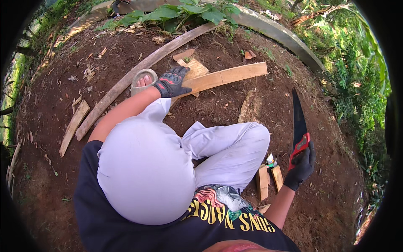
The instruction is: The person sits cross-legged on the ground and uses a hand saw to cut a piece of wood resting on a makeshift wooden support. They saw through the wood, pause to adjust the piece, and then continue sawing until the cut is complete.
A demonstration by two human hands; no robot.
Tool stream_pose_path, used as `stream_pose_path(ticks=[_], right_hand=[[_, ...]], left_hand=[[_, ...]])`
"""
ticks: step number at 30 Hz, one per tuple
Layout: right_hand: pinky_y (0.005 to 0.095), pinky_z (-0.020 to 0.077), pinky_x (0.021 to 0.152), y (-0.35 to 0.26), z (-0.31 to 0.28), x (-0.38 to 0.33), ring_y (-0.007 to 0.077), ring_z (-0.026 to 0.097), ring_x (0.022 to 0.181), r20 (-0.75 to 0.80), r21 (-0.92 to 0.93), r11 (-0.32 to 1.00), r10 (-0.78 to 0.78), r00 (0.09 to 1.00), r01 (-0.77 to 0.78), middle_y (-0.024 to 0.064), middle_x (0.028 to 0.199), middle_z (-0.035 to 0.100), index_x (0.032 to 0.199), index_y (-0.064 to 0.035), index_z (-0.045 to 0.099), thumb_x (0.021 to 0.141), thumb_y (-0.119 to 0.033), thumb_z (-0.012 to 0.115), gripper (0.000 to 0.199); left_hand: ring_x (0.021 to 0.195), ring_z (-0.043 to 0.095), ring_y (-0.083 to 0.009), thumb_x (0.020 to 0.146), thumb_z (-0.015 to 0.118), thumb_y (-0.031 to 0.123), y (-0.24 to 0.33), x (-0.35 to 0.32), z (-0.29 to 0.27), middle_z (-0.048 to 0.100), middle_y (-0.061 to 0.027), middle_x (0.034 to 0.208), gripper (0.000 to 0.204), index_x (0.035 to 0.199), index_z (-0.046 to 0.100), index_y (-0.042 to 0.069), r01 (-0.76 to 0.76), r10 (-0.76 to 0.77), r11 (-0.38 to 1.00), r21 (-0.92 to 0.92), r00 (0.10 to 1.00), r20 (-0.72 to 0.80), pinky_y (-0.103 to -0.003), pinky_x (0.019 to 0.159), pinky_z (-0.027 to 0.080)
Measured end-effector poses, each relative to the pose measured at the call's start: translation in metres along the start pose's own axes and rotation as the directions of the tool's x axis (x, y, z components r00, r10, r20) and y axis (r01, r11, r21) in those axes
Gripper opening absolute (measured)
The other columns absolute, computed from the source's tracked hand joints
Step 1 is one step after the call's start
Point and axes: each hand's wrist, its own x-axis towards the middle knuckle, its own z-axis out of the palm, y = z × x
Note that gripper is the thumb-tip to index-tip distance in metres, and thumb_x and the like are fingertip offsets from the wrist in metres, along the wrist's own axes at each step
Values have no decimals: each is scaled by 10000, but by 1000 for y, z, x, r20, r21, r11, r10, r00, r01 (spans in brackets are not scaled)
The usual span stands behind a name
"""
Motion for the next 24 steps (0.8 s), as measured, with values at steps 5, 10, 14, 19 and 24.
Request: stream_pose_path(ticks=[5, 10, 14, 19, 24], right_hand=[[250, 513, 644, -96, 107, -36, 63, 599, 724, 197, -18, 969, -240, 951, 248, 111, 1241, 730, 1492, -83, 616, 1024, -91, 638, 468], [387, 578, 970, -57, 209, -33, 270, 742, 1179, 350, -76, 830, -497, 794, 553, 167, 1397, 705, 1459, -98, 645, 1014, -146, 674, 449], [393, 576, 986, -28, 253, -41, 287, 746, 1172, 399, -44, 874, -429, 810, 484, 175, 1355, 723, 1450, -115, 656, 1005, -209, 692, 456], [389, 578, 973, -17, 262, -38, 284, 741, 1184, 465, -6, 927, -330, 822, 376, 171, 1369, 719, 1453, -115, 656, 1004, -171, 687, 454], [373, 562, 993, -22, 222, -53, 250, 735, 1178, 527, -95, 940, -232, 818, 328, 177, 1337, 735, 1436, -89, 672, 1006, -156, 704, 437]], left_hand=[[1597, 237, -427, 693, 882, 620, -22, -5, 30, 275, -246, 1701, 1280, 1661, 266, 51, -157, 160, 971, 182, 987, -3, -540, 1305, 209], [1609, 203, -432, 651, 891, 661, -19, -9, 20, 234, -244, 1723, 1351, 1673, 240, 64, -89, 98, 974, 207, 995, -32, -547, 1306, 190], [1589, 254, -443, 649, 901, 631, -13, -11, 20, 231, -247, 1723, 1358, 1684, 211, 85, -87, 91, 977, 196, 996, -11, -565, 1283, 243], [1524, 406, -421, 711, 871, 563, -11, -15, 17, 291, -264, 1700, 1284, 1695, 186, 105, -3, -11, 980, 200, 998, 68, -523, 1224, 367], [1300, 626, -421, 737, 855, 529, -2, -12, 10, 495, -285, 1556, 1270, 1708, 140, 133, 30, -60, 979, 202, 988, 140, -524, 1068, 506]])
